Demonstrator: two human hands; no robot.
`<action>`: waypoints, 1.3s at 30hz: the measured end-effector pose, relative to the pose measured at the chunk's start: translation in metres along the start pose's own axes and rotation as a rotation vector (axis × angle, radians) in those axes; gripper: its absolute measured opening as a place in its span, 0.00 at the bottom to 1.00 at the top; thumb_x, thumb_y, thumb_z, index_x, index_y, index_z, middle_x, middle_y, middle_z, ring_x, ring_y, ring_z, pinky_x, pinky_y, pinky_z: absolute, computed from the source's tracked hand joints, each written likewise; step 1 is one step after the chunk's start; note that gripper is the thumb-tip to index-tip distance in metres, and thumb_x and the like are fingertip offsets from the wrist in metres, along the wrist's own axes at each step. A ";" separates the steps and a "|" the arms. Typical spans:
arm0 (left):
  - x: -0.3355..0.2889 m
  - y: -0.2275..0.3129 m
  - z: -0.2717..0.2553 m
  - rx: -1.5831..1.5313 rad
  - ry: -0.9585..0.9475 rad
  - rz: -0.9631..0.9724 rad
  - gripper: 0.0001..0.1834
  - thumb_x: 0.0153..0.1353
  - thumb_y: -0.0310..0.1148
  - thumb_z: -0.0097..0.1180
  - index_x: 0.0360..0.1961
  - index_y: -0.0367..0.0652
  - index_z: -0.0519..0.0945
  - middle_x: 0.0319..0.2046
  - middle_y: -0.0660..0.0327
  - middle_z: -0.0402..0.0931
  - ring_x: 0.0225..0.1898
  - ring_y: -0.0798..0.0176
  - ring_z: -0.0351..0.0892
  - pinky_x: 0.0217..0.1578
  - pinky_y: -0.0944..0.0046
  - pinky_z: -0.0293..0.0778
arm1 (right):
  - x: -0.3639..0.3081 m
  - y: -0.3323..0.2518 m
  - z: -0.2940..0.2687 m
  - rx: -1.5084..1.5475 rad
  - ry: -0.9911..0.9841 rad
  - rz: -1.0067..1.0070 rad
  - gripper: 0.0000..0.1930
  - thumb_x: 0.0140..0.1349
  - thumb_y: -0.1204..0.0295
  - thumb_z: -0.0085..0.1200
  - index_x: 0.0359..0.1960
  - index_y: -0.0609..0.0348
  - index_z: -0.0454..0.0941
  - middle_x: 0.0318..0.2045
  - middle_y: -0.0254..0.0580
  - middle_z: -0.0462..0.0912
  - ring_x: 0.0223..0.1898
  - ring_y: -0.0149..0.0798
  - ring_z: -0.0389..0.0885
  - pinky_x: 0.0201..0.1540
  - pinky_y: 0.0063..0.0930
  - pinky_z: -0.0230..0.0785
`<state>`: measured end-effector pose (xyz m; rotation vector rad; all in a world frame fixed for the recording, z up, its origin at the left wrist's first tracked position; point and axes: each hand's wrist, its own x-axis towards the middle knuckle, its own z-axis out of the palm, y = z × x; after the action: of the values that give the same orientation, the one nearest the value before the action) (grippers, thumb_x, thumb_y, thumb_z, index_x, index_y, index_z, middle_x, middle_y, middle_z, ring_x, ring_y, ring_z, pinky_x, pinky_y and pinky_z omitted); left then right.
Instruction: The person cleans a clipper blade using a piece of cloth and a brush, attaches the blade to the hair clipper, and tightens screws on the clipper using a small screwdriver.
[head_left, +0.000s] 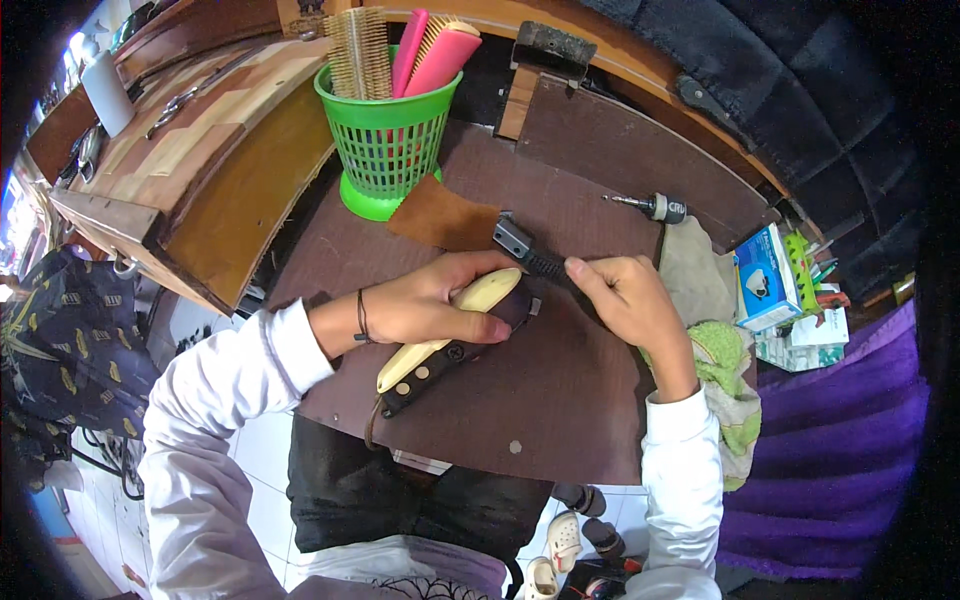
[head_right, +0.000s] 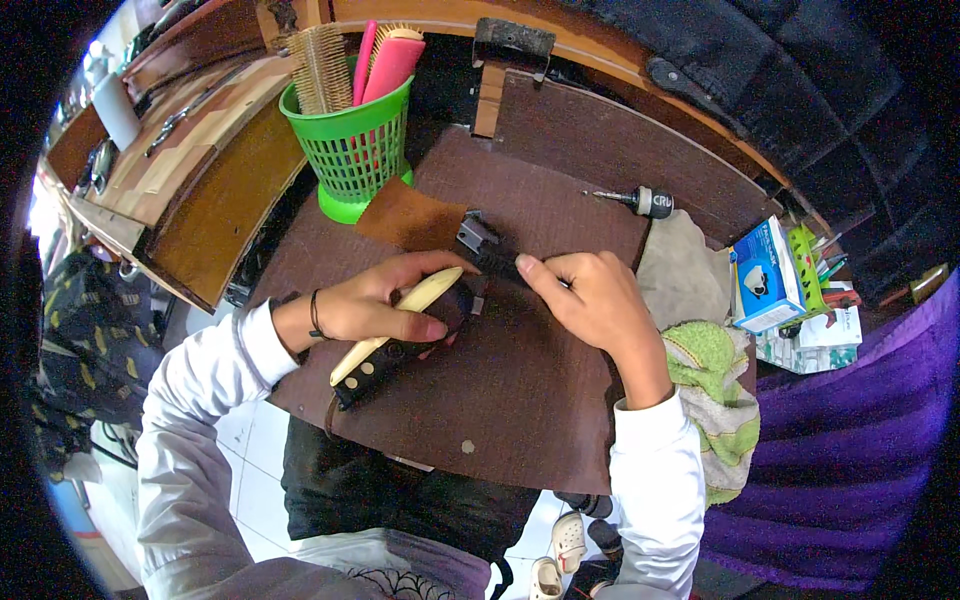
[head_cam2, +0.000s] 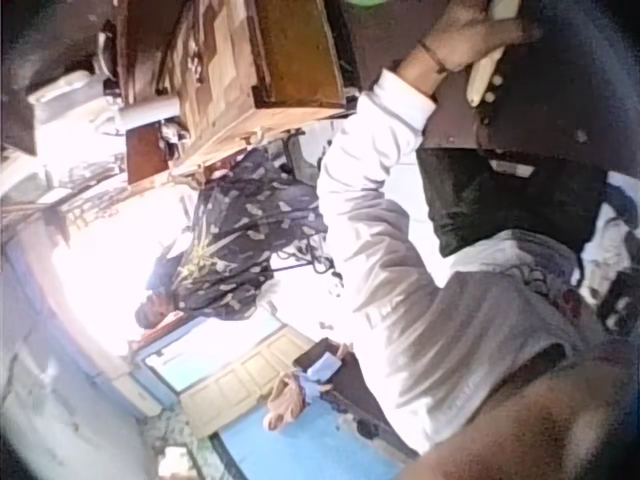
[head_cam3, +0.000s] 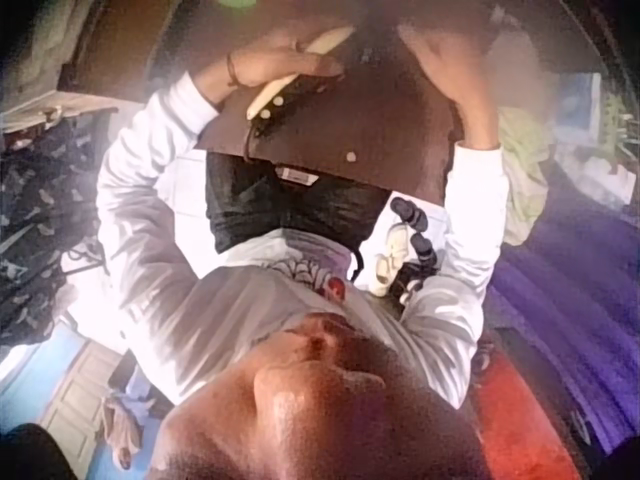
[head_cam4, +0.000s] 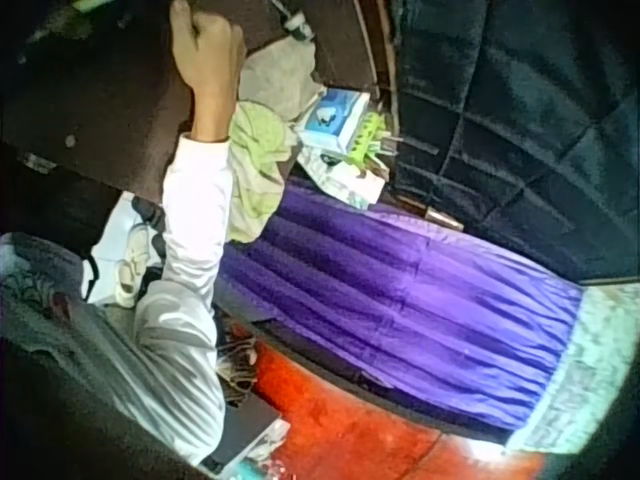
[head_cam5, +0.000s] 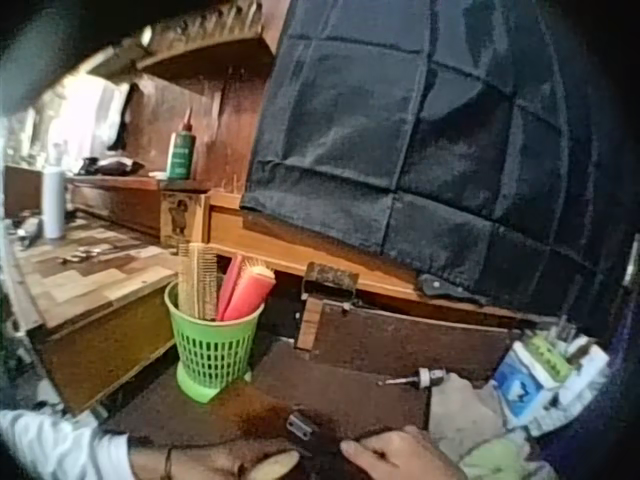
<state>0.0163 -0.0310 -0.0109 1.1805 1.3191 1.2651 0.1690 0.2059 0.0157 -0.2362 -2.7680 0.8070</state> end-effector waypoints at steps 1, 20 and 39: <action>0.000 0.002 0.000 -0.045 -0.013 -0.022 0.33 0.65 0.25 0.64 0.69 0.40 0.64 0.44 0.62 0.77 0.40 0.69 0.80 0.41 0.66 0.79 | -0.001 0.002 0.001 0.015 0.047 -0.009 0.31 0.74 0.51 0.52 0.21 0.69 0.73 0.15 0.54 0.66 0.17 0.37 0.70 0.26 0.40 0.62; 0.002 0.000 -0.001 -0.279 -0.031 -0.045 0.28 0.65 0.30 0.66 0.63 0.38 0.70 0.40 0.62 0.79 0.37 0.69 0.82 0.38 0.67 0.81 | 0.001 -0.011 0.012 0.220 -0.034 0.030 0.29 0.74 0.53 0.54 0.24 0.69 0.75 0.15 0.51 0.61 0.19 0.31 0.61 0.24 0.40 0.60; 0.004 -0.007 -0.005 -0.420 -0.019 -0.075 0.35 0.60 0.29 0.60 0.69 0.36 0.65 0.55 0.54 0.75 0.47 0.61 0.81 0.40 0.62 0.83 | 0.001 -0.001 0.016 -0.169 0.220 0.067 0.27 0.72 0.51 0.55 0.27 0.66 0.78 0.20 0.60 0.79 0.28 0.66 0.83 0.29 0.51 0.71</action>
<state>0.0103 -0.0280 -0.0178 0.8370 1.0079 1.3875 0.1633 0.1976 0.0035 -0.4245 -2.6310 0.5265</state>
